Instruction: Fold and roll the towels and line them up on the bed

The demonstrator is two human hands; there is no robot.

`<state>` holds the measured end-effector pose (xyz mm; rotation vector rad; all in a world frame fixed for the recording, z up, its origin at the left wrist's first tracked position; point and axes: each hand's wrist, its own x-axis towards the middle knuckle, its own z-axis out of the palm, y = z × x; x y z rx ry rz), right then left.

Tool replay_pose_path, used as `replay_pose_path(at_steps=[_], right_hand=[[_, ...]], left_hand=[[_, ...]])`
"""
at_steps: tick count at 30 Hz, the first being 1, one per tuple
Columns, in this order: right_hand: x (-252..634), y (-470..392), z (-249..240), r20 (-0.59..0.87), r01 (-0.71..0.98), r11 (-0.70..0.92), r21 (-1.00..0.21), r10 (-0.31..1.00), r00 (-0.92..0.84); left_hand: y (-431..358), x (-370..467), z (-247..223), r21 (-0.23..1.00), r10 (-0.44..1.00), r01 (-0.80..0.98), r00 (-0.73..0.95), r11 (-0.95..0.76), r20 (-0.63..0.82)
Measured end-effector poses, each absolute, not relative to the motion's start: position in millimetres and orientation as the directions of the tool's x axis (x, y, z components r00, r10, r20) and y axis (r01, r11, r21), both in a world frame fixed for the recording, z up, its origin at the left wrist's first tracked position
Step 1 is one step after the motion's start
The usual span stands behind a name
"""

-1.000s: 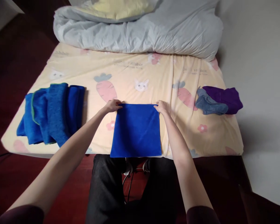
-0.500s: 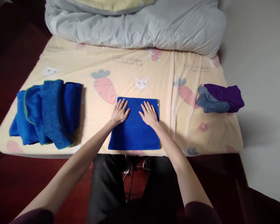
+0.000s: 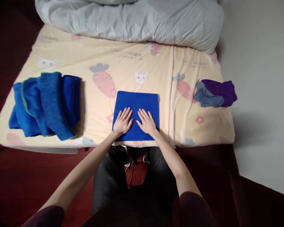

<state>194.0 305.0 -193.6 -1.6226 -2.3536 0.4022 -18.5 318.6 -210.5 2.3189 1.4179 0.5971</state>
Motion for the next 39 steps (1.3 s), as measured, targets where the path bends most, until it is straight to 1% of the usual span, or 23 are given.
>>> replay_pose_path(at_steps=[4, 6, 9, 12, 16, 17, 19, 21, 23, 25, 27, 31, 34, 39], right_hand=[[220.4, 300.0, -201.4, 0.056, 0.911, 0.173, -0.373, 0.985, -0.165], [220.1, 296.6, -201.4, 0.056, 0.917, 0.125, -0.378, 0.992, -0.112], [212.4, 263.3, -200.1, 0.068, 0.913, 0.143, -0.382, 0.990, -0.126], [223.4, 206.4, -201.3, 0.080, 0.899, 0.207, -0.387, 0.978, -0.191], [262.9, 140.9, -204.6, 0.092, 0.860, 0.224, -0.458, 0.975, -0.205], [270.5, 129.6, -205.3, 0.112, 0.848, 0.215, -0.484, 0.977, -0.183], [277.8, 112.6, -206.0, 0.176, 0.833, 0.155, -0.532, 0.982, -0.070], [274.6, 102.0, -205.4, 0.242, 0.820, 0.073, -0.568, 0.967, 0.082], [265.5, 96.5, -203.9, 0.279, 0.812, 0.049, -0.582, 0.950, 0.143], [257.0, 95.2, -202.2, 0.290, 0.810, 0.084, -0.581, 0.951, 0.110], [253.4, 96.6, -201.2, 0.291, 0.799, 0.104, -0.592, 0.952, 0.091], [260.6, 100.5, -200.9, 0.279, 0.741, 0.087, -0.666, 0.950, 0.140], [268.4, 101.8, -200.2, 0.278, 0.712, 0.133, -0.690, 0.956, 0.091], [273.2, 106.0, -199.0, 0.259, 0.701, 0.180, -0.690, 0.966, 0.007]], left_hand=[[288.7, -52.3, -215.7, 0.484, 0.938, 0.804, 0.306, -0.345, 0.160], [278.6, -59.6, -215.4, 0.475, 0.955, 0.828, 0.257, -0.297, 0.150], [248.8, -63.9, -215.8, 0.451, 0.968, 0.857, 0.210, -0.251, 0.138], [205.6, -73.7, -219.2, 0.414, 0.963, 0.870, 0.241, -0.269, 0.119], [163.7, -92.4, -222.7, 0.404, 0.971, 0.884, 0.228, -0.236, 0.068], [158.7, -95.6, -222.5, 0.413, 0.973, 0.881, 0.224, -0.229, 0.061], [153.4, -99.4, -220.6, 0.444, 0.976, 0.869, 0.208, -0.218, 0.073], [151.7, -100.3, -217.2, 0.484, 0.984, 0.857, 0.147, -0.179, 0.103], [151.4, -99.7, -213.7, 0.523, 0.990, 0.844, 0.063, -0.119, 0.122], [151.7, -98.3, -211.0, 0.558, 0.991, 0.825, 0.015, -0.087, 0.132], [152.7, -96.8, -210.0, 0.593, 0.990, 0.800, 0.013, -0.095, 0.142], [157.4, -95.5, -212.9, 0.648, 0.988, 0.750, 0.049, -0.133, 0.145], [162.6, -97.3, -217.6, 0.668, 0.990, 0.732, 0.064, -0.134, 0.128], [170.5, -103.1, -223.3, 0.664, 0.994, 0.742, 0.031, -0.092, 0.104]])
